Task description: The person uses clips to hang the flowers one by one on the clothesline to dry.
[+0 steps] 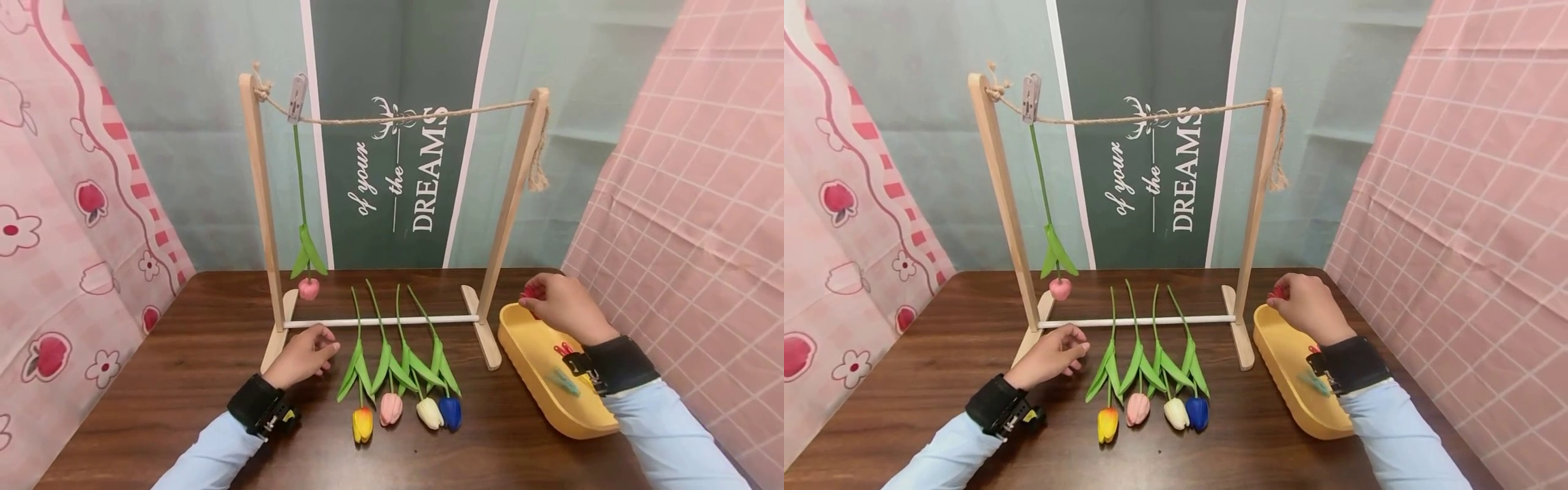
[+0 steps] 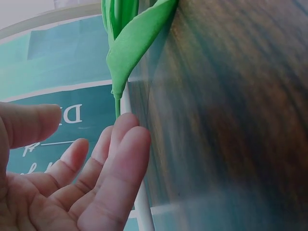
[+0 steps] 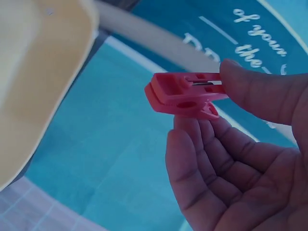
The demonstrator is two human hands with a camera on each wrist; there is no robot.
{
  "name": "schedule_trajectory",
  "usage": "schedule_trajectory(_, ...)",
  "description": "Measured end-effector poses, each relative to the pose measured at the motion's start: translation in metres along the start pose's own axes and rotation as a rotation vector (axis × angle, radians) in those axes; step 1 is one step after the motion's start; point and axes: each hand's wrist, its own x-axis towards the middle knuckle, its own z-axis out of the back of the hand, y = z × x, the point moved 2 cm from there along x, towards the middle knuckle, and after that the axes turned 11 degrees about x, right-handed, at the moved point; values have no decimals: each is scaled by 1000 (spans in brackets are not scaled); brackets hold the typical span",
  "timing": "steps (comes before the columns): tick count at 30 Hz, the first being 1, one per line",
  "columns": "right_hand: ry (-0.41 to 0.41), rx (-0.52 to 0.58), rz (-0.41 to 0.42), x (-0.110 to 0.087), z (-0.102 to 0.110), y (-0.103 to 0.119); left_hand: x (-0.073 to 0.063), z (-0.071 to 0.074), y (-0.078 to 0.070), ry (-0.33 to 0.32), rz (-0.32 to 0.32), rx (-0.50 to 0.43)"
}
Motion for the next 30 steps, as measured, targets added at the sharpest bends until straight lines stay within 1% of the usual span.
schedule_trajectory(5,-38,44,24,1,-5,13,3,-1,0,6,-8,-15)
schedule_trajectory(12,-28,122,14,6,-19,27,6,-3,-6,17,-6,3)
schedule_trajectory(16,-31,166,14,9,-28,32,9,-8,-11,33,-3,10)
schedule_trajectory(20,-33,196,17,12,-38,36,14,-14,-14,45,3,-7)
schedule_trajectory(25,-37,244,7,14,-50,43,19,-19,-16,48,26,-37)
schedule_trajectory(30,-66,305,27,17,-65,47,23,-22,-16,37,54,-31)
